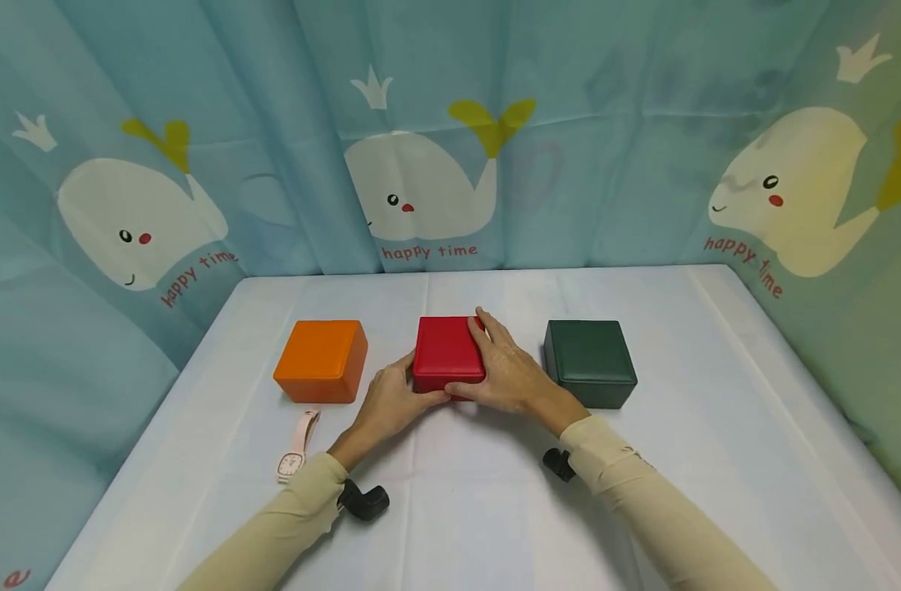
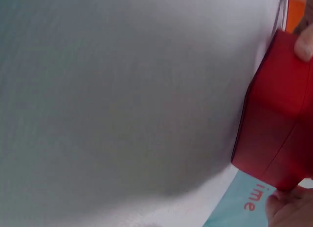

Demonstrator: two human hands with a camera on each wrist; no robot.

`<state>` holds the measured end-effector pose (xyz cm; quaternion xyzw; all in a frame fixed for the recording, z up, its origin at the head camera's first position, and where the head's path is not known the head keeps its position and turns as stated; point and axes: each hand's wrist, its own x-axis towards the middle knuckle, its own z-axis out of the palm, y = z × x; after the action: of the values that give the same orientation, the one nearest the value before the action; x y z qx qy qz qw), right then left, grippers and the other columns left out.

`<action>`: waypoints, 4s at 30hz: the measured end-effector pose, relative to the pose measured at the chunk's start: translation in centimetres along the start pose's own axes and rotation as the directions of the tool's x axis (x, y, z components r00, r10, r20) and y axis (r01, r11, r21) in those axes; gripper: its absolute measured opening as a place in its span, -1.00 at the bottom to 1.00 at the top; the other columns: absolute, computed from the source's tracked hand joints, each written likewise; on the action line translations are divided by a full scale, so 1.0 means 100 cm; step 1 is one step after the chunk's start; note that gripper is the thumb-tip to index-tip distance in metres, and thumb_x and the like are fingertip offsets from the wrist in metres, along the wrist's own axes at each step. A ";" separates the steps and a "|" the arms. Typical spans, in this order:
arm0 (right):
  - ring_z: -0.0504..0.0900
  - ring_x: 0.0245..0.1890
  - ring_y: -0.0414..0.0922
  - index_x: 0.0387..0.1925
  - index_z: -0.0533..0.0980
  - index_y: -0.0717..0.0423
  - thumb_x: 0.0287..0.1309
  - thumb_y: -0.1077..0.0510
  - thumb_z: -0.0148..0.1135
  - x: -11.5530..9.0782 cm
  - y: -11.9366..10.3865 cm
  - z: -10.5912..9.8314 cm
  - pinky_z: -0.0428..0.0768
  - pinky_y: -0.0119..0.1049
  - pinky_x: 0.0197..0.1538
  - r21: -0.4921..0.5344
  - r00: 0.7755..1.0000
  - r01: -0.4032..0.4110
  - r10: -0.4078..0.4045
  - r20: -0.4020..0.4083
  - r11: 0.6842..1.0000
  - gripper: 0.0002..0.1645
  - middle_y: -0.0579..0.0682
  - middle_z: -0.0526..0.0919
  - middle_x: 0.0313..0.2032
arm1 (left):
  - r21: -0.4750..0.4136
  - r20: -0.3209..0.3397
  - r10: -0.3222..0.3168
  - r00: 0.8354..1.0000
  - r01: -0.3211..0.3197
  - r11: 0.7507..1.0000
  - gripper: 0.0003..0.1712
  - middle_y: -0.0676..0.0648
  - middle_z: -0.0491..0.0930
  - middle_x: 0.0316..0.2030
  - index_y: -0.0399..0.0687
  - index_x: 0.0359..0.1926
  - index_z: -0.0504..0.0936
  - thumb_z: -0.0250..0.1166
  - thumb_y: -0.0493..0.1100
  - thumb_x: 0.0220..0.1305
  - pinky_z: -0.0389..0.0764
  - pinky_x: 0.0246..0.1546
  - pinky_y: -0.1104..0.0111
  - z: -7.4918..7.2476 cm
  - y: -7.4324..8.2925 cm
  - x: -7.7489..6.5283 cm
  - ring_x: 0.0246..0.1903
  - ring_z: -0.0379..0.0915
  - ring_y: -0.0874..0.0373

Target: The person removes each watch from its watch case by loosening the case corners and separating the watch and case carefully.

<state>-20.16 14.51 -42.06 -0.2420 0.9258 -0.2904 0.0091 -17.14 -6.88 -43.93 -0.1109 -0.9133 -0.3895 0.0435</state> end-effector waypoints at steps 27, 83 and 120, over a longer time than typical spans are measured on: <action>0.32 0.32 0.15 0.47 0.26 0.28 -0.09 -0.24 0.55 -0.003 0.007 0.006 0.59 0.11 0.10 0.036 0.993 0.093 -0.090 -0.082 0.995 0.21 0.16 0.18 0.45 | 0.035 -0.045 -0.089 0.995 0.091 0.995 -0.12 -0.18 0.71 -0.06 -0.34 0.20 0.57 0.68 0.03 -0.07 0.65 -0.09 0.08 0.001 0.003 -0.011 -0.13 0.65 -0.09; 0.51 0.15 0.33 0.47 0.19 0.21 0.26 -0.67 -0.36 0.061 -0.017 -0.003 0.43 0.33 0.15 0.298 0.853 -0.416 0.482 -0.198 0.859 0.20 0.35 0.47 0.25 | 0.066 -0.101 -0.056 0.993 0.062 0.996 -0.12 -0.15 0.73 -0.14 -0.29 0.14 0.64 0.72 0.08 -0.17 0.65 -0.27 0.16 0.002 0.000 -0.008 -0.26 0.64 -0.03; 0.14 0.41 0.12 0.46 0.08 0.30 0.39 -0.08 0.19 0.022 -0.026 -0.009 0.27 0.18 0.36 0.157 0.856 0.063 0.027 -0.517 0.986 -0.13 0.26 0.13 0.41 | 0.071 -0.023 -0.019 1.000 0.020 0.997 0.06 -0.18 0.39 0.36 -0.10 0.43 0.40 0.60 0.19 -0.04 0.51 0.09 -0.17 -0.004 0.005 -0.012 0.30 0.27 -0.14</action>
<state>-21.10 12.11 -39.59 -0.1622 0.8639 -0.4220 -0.2221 -15.85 -7.04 -43.50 -0.0960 -0.9272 -0.3581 0.0537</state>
